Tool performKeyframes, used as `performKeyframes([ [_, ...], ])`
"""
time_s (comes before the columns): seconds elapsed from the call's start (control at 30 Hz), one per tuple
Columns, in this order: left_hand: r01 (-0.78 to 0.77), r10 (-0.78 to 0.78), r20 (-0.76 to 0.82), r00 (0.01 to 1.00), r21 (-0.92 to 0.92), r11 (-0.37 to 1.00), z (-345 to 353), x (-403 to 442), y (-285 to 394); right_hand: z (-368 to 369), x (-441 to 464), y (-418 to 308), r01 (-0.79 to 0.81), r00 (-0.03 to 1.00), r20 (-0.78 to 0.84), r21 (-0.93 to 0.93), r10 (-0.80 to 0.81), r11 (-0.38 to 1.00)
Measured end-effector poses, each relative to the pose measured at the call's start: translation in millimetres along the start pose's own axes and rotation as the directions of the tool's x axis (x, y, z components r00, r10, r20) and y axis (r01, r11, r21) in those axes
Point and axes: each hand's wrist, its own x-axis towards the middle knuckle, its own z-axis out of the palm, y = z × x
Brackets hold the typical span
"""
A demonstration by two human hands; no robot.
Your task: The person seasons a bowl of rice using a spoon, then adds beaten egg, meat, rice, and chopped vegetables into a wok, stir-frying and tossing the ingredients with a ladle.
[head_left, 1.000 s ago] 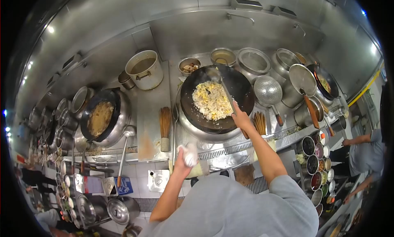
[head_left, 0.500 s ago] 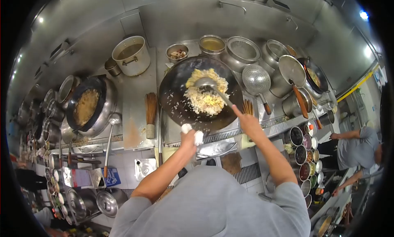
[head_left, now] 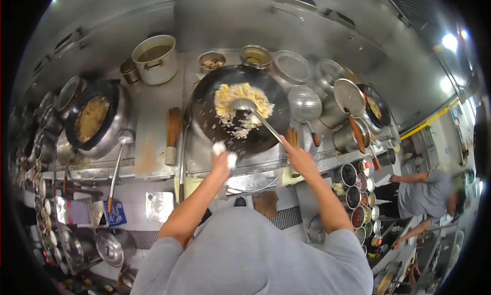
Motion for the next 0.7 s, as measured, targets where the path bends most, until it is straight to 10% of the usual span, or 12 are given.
performKeyframes([
  [0.1,-0.036,0.040,0.122,0.992,-0.030,0.999,-12,-75,19,-12,1,-10,-0.081,0.997,0.011,0.008,0.081,0.997],
  [0.2,0.137,-0.124,-0.111,0.986,0.118,0.984,18,-50,37,-41,-10,-8,-0.013,0.998,0.060,0.178,0.003,0.984],
  [0.23,0.144,-0.151,-0.074,0.986,-0.095,0.985,13,3,20,-53,-13,-8,0.019,0.995,0.086,0.264,-0.043,0.964],
  [0.37,0.180,-0.195,-0.237,0.952,-0.085,0.980,71,-32,86,-141,-40,-5,0.061,0.955,0.289,0.044,-0.072,0.997],
  [0.57,0.013,-0.009,-0.038,0.999,0.100,0.995,23,-48,37,-20,-8,18,0.065,0.997,0.032,0.203,-0.073,0.977],
  [0.63,-0.087,0.084,0.102,0.991,0.019,0.996,38,-97,66,-67,-16,-14,-0.449,0.878,0.457,0.686,0.142,0.572],
  [0.67,-0.092,0.091,0.041,0.995,0.015,0.996,47,-95,68,-59,-19,-5,-0.498,0.866,0.492,0.837,0.088,0.228],
  [0.7,-0.090,0.090,-0.032,0.995,0.012,0.996,54,-94,69,-55,-14,-3,-0.501,0.864,0.499,0.836,0.069,0.225],
])
